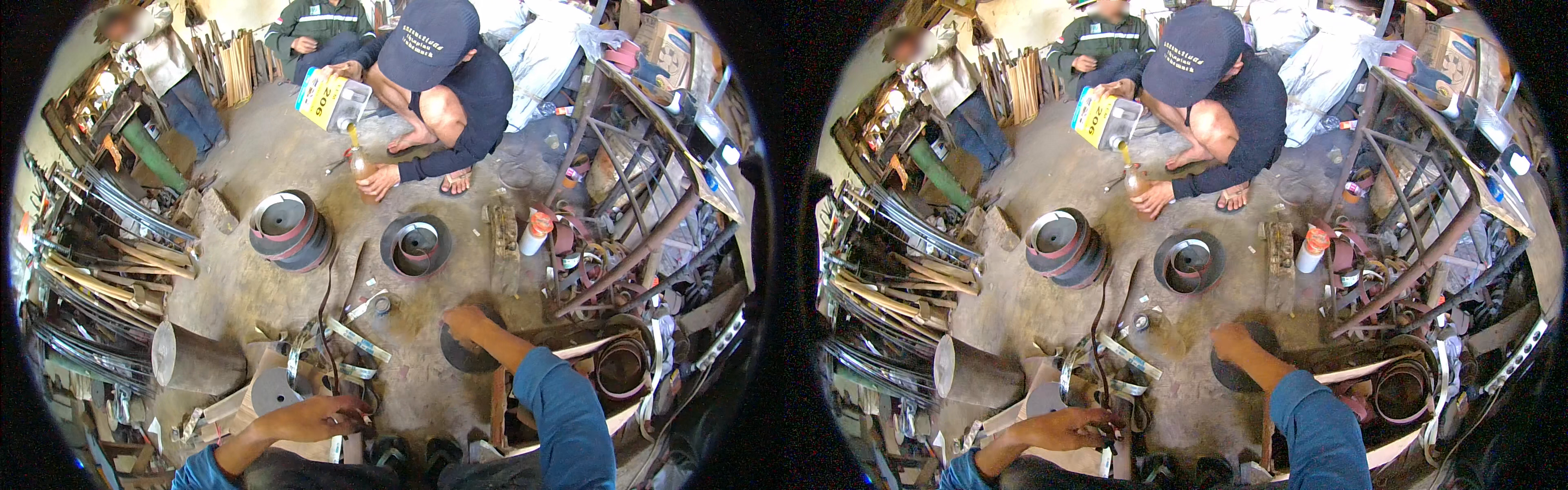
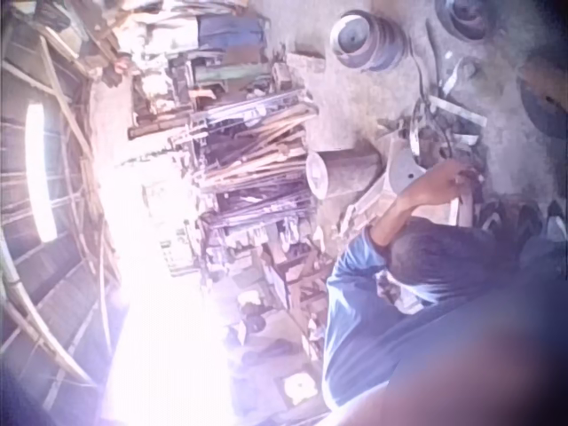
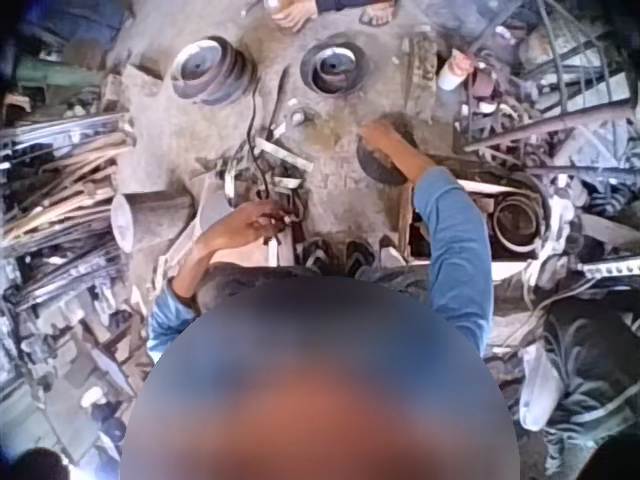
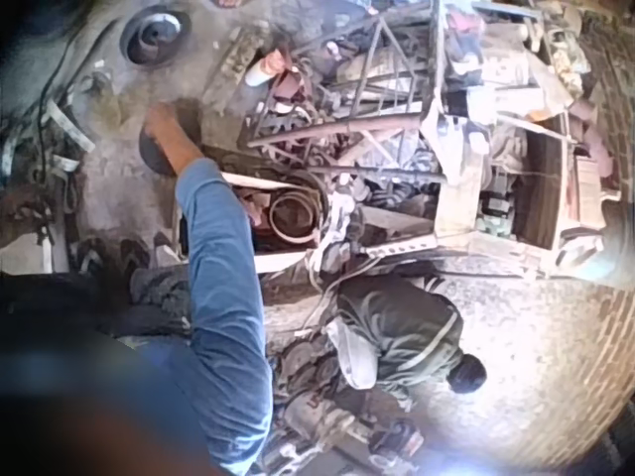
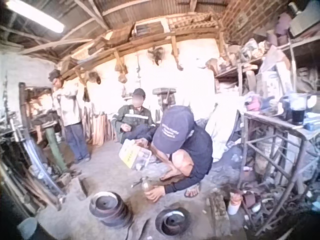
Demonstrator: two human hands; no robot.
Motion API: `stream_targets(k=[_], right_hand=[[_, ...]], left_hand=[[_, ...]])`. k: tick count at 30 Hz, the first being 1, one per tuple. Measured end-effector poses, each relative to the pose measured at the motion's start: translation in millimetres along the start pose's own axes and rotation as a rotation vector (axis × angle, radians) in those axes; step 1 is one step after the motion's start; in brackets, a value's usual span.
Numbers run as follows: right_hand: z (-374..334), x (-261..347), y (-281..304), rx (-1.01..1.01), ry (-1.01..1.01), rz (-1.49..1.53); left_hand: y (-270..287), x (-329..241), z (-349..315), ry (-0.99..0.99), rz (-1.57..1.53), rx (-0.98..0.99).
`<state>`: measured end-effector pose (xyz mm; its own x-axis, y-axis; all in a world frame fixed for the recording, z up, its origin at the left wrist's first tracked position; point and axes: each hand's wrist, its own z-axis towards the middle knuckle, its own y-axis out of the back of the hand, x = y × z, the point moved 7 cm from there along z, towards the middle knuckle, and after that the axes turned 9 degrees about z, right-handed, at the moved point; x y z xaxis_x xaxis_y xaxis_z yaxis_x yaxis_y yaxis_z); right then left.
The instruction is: The person pours a liquid from a yellow box into a plastic bottle, then uses a small brush to apply the liquid to a sanding belt. They also handle a roll of tape and a wooden stick, preparing materials for a sanding task.
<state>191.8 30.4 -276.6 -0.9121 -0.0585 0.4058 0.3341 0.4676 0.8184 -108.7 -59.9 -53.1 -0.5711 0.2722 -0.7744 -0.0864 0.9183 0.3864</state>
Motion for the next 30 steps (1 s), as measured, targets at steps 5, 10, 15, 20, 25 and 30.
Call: stream_targets(k=[5, 10, 15, 20, 25, 30], right_hand=[[4.4, -5.8, -10.0, 0.059, 0.0, -0.052], [6.2, -14.5, -16.6, 0.053, -0.001, -0.087], [4.3, -12.3, -13.0, 0.051, 0.014, -0.075], [2.4, -9.2, -7.5, 0.054, -0.045, -0.023], [-3.8, 0.3, -0.1, 0.029, 0.002, -0.027], [-7.4, 1.7, 4.6, 0.054, -0.008, -0.057]], left_hand=[[2.3, -3.0, -2.1, 0.027, -0.012, 0.018], [1.5, -2.8, -1.7, 0.04, -0.1, 0.009], [1.4, -0.8, -1.4, 0.051, -0.096, 0.016], [3.0, -2.0, -0.8, -0.006, -0.019, 0.008], [2.3, 1.0, 1.6, -0.004, -0.01, -0.005], [12.0, -15.2, 0.1, -0.183, 0.075, -0.099]])
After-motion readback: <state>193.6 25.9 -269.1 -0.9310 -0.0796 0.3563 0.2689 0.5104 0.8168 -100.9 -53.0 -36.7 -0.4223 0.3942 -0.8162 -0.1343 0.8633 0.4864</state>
